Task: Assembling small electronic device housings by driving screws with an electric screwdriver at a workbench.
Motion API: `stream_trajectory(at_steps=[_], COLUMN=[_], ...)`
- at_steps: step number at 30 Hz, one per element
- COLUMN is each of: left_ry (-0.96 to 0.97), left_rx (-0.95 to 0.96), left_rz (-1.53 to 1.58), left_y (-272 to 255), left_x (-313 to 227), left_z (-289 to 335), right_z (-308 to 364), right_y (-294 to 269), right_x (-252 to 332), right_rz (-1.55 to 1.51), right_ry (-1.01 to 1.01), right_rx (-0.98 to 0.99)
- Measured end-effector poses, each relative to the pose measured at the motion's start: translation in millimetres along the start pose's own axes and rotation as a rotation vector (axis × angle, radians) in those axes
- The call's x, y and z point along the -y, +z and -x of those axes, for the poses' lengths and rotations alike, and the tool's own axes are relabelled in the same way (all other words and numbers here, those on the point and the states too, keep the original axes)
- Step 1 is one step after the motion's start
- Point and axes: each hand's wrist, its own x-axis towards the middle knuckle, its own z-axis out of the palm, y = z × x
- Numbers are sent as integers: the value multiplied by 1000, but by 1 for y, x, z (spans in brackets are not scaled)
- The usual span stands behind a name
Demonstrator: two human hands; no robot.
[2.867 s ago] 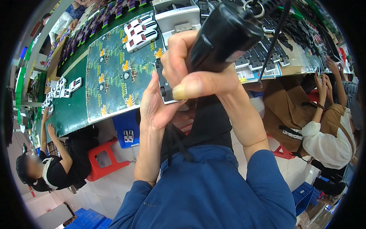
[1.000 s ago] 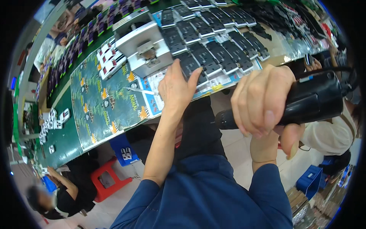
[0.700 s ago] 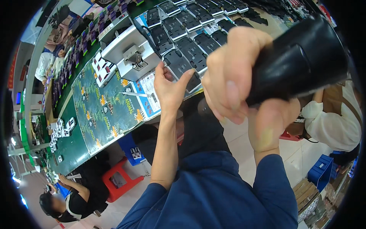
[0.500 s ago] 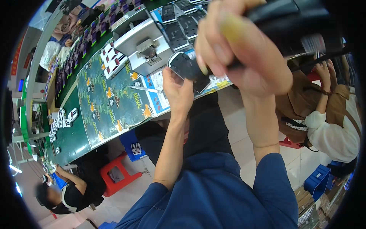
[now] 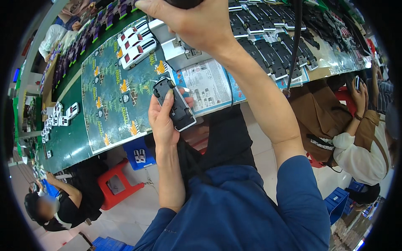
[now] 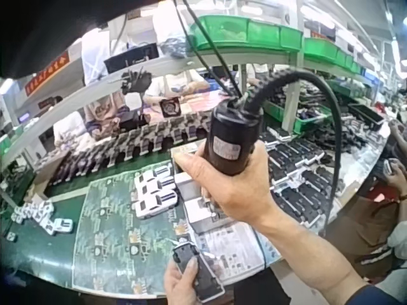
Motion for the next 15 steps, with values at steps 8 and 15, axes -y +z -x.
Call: stream_trajectory(at_steps=[8,15], left_ry=[-42,-62], left_rx=[4,26], left_rz=[111,36], left_y=[0,-3], left_x=[-5,-1], left_z=[-2,-2], right_z=[-18,14], right_y=[12,4], right_x=[-7,18], right_rz=[53,-278], right_ry=[229,402], right_rx=[63,-8])
